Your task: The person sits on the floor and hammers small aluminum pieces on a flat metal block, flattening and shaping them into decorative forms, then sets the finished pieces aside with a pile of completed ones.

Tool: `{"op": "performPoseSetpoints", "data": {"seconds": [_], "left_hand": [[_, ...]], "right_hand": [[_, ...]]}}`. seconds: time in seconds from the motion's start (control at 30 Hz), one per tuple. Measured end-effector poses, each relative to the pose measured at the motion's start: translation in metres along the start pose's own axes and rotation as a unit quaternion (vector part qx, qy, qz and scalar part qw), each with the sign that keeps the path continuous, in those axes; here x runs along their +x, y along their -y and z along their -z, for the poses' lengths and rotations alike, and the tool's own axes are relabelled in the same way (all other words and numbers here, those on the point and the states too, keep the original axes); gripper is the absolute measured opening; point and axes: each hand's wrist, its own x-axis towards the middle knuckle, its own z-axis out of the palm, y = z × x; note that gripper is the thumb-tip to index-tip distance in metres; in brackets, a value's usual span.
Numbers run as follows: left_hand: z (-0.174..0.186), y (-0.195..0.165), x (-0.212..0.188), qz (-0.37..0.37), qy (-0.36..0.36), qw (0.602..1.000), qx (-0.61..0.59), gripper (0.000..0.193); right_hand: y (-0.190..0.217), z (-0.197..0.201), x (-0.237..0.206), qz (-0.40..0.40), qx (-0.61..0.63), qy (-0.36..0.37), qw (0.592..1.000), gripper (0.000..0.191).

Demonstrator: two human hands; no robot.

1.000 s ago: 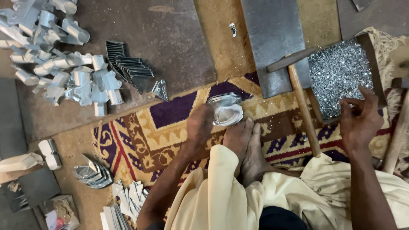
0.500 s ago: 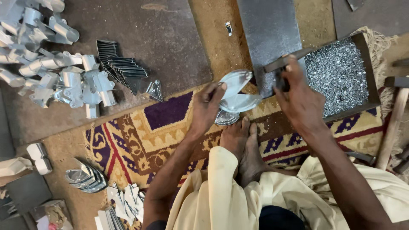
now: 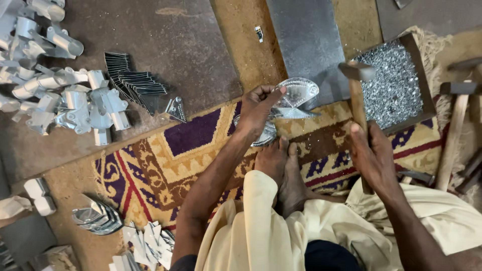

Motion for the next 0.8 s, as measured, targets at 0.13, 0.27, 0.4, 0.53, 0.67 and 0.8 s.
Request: {"op": "performPoseSetpoints", "data": {"seconds": [0.13, 0.27, 0.4, 0.53, 0.67, 0.8], "left_hand": [[0.000, 0.003, 0.008, 0.045, -0.001, 0.998, -0.049, 0.029], [0.004, -0.001, 0.006, 0.063, 0.025, 0.995, -0.072, 0.027], [0.003, -0.001, 0.007, 0.032, 0.037, 0.998, -0.044, 0.027], [0.000, 0.005, 0.013, 0.009, 0.006, 1.000, -0.002, 0.027], [0.001, 0.008, 0.015, -0.012, 0.002, 1.000, 0.016, 0.026], [0.002, 0.004, 0.017, -0.003, 0.005, 0.999, 0.033, 0.025]], "right_hand": [[-0.011, 0.000, -0.010, -0.028, 0.071, 0.023, 0.997, 0.039], [-0.022, -0.005, -0.011, -0.018, 0.043, 0.025, 0.999, 0.040], [-0.027, -0.004, -0.015, -0.020, 0.071, 0.031, 0.997, 0.039], [-0.028, 0.001, -0.029, 0.001, 0.055, 0.020, 0.998, 0.036], [-0.024, 0.004, -0.031, 0.162, -0.009, 0.010, 0.987, 0.047], [-0.017, 0.003, -0.021, 0.083, -0.192, 0.003, 0.978, 0.054]]}}
